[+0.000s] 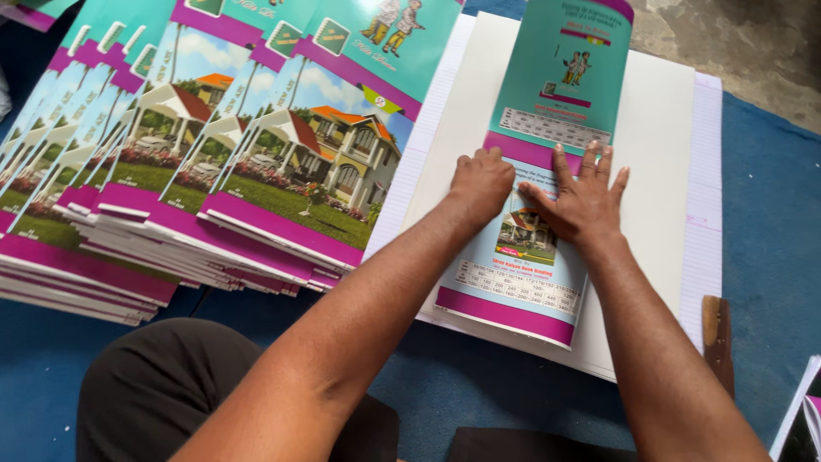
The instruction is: The person sits on a blue mat and repeatedly folds a printed cover sheet over a stack of white pages, then uses a wooden block to press the fold flat. The person repeats this folding and pressing cycle on multiple book units.
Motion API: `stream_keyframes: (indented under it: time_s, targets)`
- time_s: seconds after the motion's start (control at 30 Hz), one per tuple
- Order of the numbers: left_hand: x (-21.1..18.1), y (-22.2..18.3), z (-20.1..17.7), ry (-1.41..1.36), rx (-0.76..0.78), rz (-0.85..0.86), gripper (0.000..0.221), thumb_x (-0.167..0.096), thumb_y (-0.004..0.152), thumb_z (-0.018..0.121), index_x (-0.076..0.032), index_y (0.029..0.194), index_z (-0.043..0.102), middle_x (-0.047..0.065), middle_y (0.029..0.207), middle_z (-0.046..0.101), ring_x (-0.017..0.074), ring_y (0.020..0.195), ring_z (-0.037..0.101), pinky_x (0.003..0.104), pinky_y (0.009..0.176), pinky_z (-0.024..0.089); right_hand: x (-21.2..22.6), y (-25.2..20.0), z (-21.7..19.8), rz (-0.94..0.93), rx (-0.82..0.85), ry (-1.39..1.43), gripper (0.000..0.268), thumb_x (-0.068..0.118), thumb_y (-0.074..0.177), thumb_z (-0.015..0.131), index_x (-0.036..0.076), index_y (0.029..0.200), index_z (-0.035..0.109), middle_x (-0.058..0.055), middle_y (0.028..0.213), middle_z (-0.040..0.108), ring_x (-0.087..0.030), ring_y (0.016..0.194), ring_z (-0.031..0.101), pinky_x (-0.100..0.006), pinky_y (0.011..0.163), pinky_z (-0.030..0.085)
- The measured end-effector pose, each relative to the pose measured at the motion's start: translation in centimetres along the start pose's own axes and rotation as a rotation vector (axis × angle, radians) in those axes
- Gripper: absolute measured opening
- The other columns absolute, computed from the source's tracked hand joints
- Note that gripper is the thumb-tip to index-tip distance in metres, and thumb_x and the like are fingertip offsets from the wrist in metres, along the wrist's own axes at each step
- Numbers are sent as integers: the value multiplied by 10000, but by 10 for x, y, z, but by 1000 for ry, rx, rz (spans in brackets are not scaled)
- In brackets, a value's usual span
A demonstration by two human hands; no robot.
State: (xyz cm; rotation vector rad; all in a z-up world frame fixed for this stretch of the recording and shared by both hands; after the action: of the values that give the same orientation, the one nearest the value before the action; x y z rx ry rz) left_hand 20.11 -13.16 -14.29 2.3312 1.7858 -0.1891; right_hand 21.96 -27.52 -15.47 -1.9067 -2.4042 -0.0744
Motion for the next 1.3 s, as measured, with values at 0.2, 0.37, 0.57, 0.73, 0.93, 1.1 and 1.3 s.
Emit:
stream_keyframes:
  time_s: [0.2,0.37,0.57,0.73,0.93,1.1,1.3]
  targets:
    - [-1,9,-5,-56,99,20,217,-100,810,750,-82,1026,746,144,1198,611,301,1113,625,405,924,558,-2,-6,7,1,-68,95,1057,939,807,274,268,1624,260,-271,1683,69,-423,1560,-21,-703,1171,-55]
    - [-7,-11,-13,-62,459,-91,754,-360,586,983,-41,1195,675,152,1304,517,311,1262,505,448,1017,495,-6,-3,11,21,-45,120,1054,937,790,307,281,1614,270,-245,1684,66,-406,1556,-15,-684,1175,-68]
    - [-25,-24,-28,-28,453,-80,1054,-323,549,1000,-201,1468,499,187,1395,450,361,1332,426,503,1073,432,-15,7,8,32,74,139,996,867,806,425,260,1589,330,-226,1666,112,-381,1552,33,-642,1187,25]
    - [-27,-21,-18,10,538,-100,1100,-328,578,993,-296,1533,449,212,1466,410,383,1382,384,590,1128,355,-52,-4,-21,35,-12,431,730,589,891,662,136,1455,555,-224,1639,319,-377,1447,375,-480,1134,381]
    - [-25,-24,-16,3,574,-110,1075,-317,616,980,-312,1545,441,225,1521,364,409,1430,341,685,1147,284,-126,-58,-42,187,-100,291,457,388,880,716,76,1214,736,-213,1254,668,-362,1105,674,-462,980,542]
    - [-27,-28,-17,18,590,-108,1073,-329,647,964,-320,1567,412,234,1554,344,414,1447,337,689,1160,272,-180,-101,-49,316,76,189,505,415,834,788,35,1161,723,-230,1128,712,-371,1063,687,-486,909,561]
    - [-26,-35,-16,33,610,-115,1070,-311,702,942,-352,1588,344,243,1602,255,435,1482,260,714,1158,228,-222,-147,-57,587,269,138,658,409,709,877,32,1203,662,-261,1049,726,-390,992,735,-503,788,609]
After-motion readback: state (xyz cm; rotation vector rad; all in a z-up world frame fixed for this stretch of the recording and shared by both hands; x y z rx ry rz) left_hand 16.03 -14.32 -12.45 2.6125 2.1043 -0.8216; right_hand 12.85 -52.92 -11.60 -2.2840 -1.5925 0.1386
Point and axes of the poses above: each hand's wrist, its own y-axis towards the middle knuckle, its own z-axis out of the palm, x = y × z, the point moved 10 cm from there along y, towards the middle knuckle
